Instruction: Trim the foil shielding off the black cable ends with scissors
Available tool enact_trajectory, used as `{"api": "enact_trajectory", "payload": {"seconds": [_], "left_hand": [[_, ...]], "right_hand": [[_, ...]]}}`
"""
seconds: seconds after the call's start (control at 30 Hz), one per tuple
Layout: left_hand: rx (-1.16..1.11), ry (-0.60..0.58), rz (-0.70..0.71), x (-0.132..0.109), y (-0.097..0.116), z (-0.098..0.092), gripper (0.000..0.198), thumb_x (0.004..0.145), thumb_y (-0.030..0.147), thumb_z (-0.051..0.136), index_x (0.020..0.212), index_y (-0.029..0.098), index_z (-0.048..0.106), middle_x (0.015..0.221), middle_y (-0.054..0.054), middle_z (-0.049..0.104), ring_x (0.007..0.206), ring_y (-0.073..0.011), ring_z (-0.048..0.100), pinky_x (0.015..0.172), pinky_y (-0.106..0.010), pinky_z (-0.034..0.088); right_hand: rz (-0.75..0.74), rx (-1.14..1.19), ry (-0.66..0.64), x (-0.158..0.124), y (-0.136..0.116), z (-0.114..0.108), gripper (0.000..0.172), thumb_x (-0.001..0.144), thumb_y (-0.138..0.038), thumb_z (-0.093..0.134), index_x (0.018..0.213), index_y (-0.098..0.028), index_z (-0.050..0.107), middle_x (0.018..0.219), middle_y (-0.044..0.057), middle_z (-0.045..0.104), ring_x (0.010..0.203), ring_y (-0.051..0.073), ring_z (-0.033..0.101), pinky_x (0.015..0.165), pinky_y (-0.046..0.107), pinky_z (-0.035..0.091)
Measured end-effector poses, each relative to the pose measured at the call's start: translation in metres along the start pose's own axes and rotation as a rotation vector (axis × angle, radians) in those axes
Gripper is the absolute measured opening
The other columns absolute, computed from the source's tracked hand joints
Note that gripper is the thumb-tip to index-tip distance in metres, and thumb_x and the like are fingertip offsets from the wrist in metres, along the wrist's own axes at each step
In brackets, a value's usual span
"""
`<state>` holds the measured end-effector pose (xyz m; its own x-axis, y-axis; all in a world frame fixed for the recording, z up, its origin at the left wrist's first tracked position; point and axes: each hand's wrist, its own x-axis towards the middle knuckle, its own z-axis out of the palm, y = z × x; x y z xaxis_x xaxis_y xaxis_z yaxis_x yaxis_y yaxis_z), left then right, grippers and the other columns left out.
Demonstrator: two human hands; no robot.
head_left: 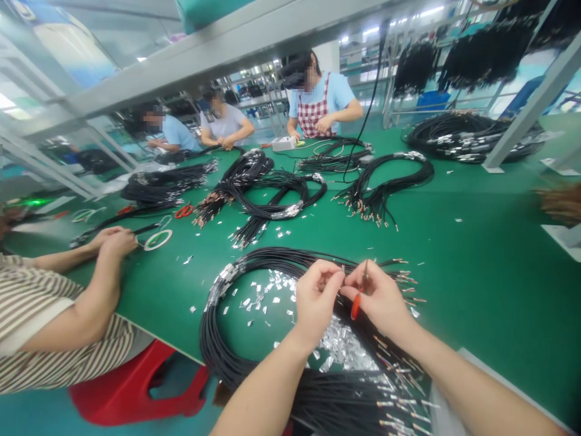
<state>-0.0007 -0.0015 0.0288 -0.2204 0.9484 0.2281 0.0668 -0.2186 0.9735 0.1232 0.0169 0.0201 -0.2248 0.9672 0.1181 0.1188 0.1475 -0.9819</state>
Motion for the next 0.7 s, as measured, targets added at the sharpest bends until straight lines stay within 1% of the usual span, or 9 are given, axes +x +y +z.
{"api": "enact_trajectory", "payload": {"seconds": [0.03, 0.13, 0.23, 0.3, 0.37, 0.47, 0.53, 0.6, 0.7], "left_hand": [[0.016, 0.004, 0.007, -0.0007, -0.0004, 0.0003, 0.006, 0.077, 0.023, 0.060, 0.078, 0.017, 0.061, 0.072, 0.000, 0.059, 0.060, -0.0082, 0.054, 0.056, -0.020, 0.043], [0.029, -0.006, -0.025, -0.0020, -0.0025, 0.0010, 0.014, 0.075, 0.023, 0.063, 0.089, 0.018, 0.061, 0.076, 0.000, 0.058, 0.056, -0.0071, 0.052, 0.054, -0.020, 0.043], [0.065, -0.016, 0.004, -0.0023, -0.0036, 0.0005, 0.007, 0.077, 0.024, 0.061, 0.080, 0.017, 0.061, 0.074, 0.000, 0.059, 0.061, -0.0088, 0.054, 0.058, -0.021, 0.044], [0.084, -0.017, 0.020, -0.0023, -0.0036, -0.0003, 0.010, 0.079, 0.025, 0.059, 0.076, 0.016, 0.061, 0.073, -0.001, 0.060, 0.063, -0.0096, 0.054, 0.059, -0.021, 0.043], [0.071, -0.038, -0.009, -0.0019, -0.0034, -0.0015, 0.012, 0.080, 0.027, 0.059, 0.078, 0.016, 0.061, 0.074, -0.002, 0.062, 0.058, -0.0086, 0.052, 0.054, -0.021, 0.041], [0.006, -0.122, -0.089, -0.0004, -0.0033, -0.0033, 0.015, 0.082, 0.030, 0.056, 0.080, 0.016, 0.059, 0.082, -0.004, 0.064, 0.054, -0.0074, 0.049, 0.050, -0.020, 0.039], [-0.044, -0.180, -0.122, 0.0009, -0.0037, -0.0039, 0.016, 0.083, 0.031, 0.055, 0.078, 0.016, 0.057, 0.081, -0.004, 0.062, 0.061, -0.0091, 0.051, 0.055, -0.021, 0.042], [-0.102, -0.220, -0.138, 0.0018, -0.0043, -0.0033, 0.017, 0.082, 0.031, 0.055, 0.074, 0.016, 0.055, 0.078, -0.003, 0.059, 0.070, -0.0116, 0.054, 0.066, -0.024, 0.044], [-0.242, -0.291, -0.162, 0.0022, -0.0045, -0.0008, 0.019, 0.082, 0.032, 0.056, 0.071, 0.017, 0.053, 0.081, -0.003, 0.059, 0.082, -0.0144, 0.055, 0.081, -0.028, 0.043]], "right_hand": [[-0.006, -0.011, -0.005, -0.0004, 0.0007, 0.0002, 0.022, 0.071, -0.017, 0.058, 0.067, -0.022, 0.037, 0.067, -0.003, 0.057, 0.061, 0.014, 0.052, 0.061, 0.028, 0.041], [-0.036, -0.039, -0.011, -0.0028, 0.0010, 0.0006, 0.024, 0.072, -0.018, 0.057, 0.067, -0.023, 0.035, 0.067, -0.003, 0.055, 0.063, 0.014, 0.051, 0.061, 0.028, 0.041], [-0.041, -0.060, -0.014, -0.0054, -0.0003, 0.0008, 0.023, 0.072, -0.018, 0.057, 0.067, -0.023, 0.035, 0.067, -0.003, 0.054, 0.063, 0.014, 0.050, 0.061, 0.027, 0.040], [-0.037, -0.083, -0.016, -0.0064, -0.0017, 0.0009, 0.022, 0.072, -0.017, 0.057, 0.067, -0.022, 0.036, 0.067, -0.003, 0.055, 0.062, 0.014, 0.050, 0.061, 0.027, 0.040], [-0.032, -0.082, -0.014, -0.0065, -0.0031, 0.0012, 0.022, 0.071, -0.016, 0.057, 0.067, -0.022, 0.036, 0.066, -0.003, 0.054, 0.062, 0.013, 0.050, 0.061, 0.027, 0.040], [0.006, 0.023, -0.007, -0.0052, -0.0032, 0.0015, 0.024, 0.070, -0.018, 0.059, 0.068, -0.023, 0.036, 0.065, -0.003, 0.055, 0.060, 0.014, 0.051, 0.059, 0.027, 0.041], [0.032, 0.083, 0.018, -0.0037, -0.0007, 0.0015, 0.027, 0.069, -0.022, 0.064, 0.068, -0.023, 0.037, 0.066, -0.003, 0.056, 0.061, 0.014, 0.053, 0.060, 0.028, 0.043], [0.046, 0.102, 0.052, -0.0018, 0.0030, 0.0008, 0.029, 0.067, -0.026, 0.068, 0.069, -0.022, 0.039, 0.068, -0.002, 0.056, 0.063, 0.015, 0.054, 0.062, 0.029, 0.044], [0.057, 0.130, 0.095, 0.0014, 0.0054, -0.0028, 0.032, 0.063, -0.030, 0.072, 0.070, -0.022, 0.042, 0.069, -0.002, 0.055, 0.064, 0.015, 0.054, 0.063, 0.029, 0.045]]}}
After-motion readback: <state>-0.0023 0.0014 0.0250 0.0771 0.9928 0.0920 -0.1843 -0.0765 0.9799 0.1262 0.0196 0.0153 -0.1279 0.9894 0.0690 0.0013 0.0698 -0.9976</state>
